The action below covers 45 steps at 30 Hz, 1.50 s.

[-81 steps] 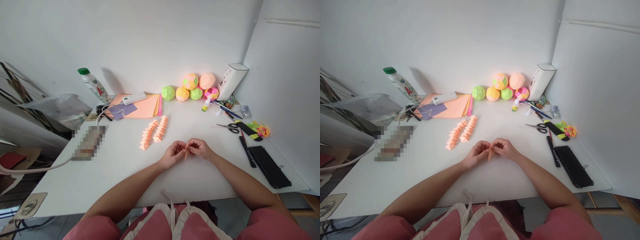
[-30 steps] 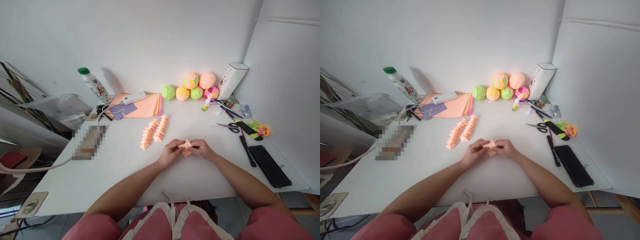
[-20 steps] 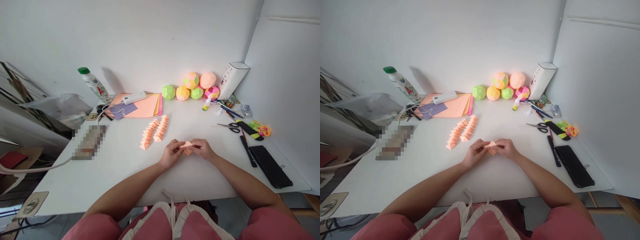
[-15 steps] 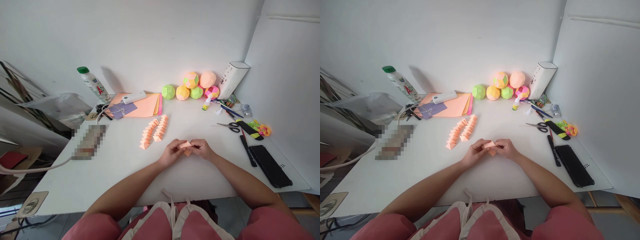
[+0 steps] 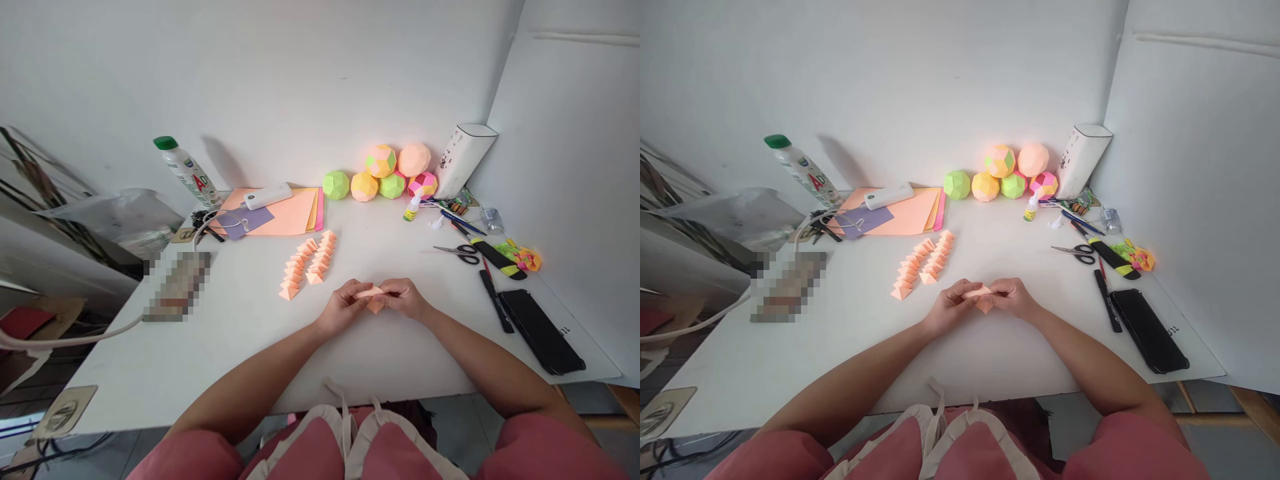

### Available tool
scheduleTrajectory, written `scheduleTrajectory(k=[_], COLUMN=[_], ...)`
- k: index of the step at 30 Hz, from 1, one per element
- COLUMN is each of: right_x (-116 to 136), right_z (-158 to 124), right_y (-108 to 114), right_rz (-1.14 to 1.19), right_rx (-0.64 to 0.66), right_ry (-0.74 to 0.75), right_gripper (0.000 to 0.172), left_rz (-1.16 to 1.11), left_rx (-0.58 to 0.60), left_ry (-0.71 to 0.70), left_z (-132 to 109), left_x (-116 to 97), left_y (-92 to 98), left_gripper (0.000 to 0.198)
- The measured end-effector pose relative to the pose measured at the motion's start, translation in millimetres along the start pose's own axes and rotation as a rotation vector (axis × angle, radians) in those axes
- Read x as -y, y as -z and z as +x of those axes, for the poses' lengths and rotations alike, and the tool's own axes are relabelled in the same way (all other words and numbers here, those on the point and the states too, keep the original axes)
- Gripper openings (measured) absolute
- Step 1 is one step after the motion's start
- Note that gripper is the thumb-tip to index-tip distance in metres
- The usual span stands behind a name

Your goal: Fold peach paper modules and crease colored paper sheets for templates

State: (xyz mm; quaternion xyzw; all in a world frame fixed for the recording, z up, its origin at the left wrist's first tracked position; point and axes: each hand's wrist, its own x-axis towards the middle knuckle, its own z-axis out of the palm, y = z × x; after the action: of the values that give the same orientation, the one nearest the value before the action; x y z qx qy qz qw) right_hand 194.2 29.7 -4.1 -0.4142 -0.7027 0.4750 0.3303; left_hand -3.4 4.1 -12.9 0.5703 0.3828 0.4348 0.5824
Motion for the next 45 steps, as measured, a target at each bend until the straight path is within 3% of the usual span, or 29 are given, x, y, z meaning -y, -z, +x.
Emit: scheduleTrajectory(k=[8, 15, 24, 45], right_x=[4.3, -3.8, -2.2, 3.5], right_z=[-1.6, -2.2, 0.1, -0.2], right_y=[-0.1, -1.1, -0.3, -0.7], right_rz=[0.011, 0.154, 0.235, 0.144], right_rx=[-0.054, -0.11, -0.085, -0.089], right_ry=[0.021, -0.101, -0.103, 0.039], right_gripper=[0.036, 0.034, 0.029, 0.024], left_rz=[0.109, 0.189, 0.219, 0.24], left_rx=[-0.017, -0.01, -0.009, -0.007], left_ry=[-0.031, -0.041, -0.04, -0.034], left_z=[-1.3, -2.0, -2.9, -3.3], left_x=[-2.7, -6.4, -9.4, -14.9], left_y=[-1.2, -1.6, -2.3, -2.7], left_gripper=[0.036, 0.031, 0.031, 0.037])
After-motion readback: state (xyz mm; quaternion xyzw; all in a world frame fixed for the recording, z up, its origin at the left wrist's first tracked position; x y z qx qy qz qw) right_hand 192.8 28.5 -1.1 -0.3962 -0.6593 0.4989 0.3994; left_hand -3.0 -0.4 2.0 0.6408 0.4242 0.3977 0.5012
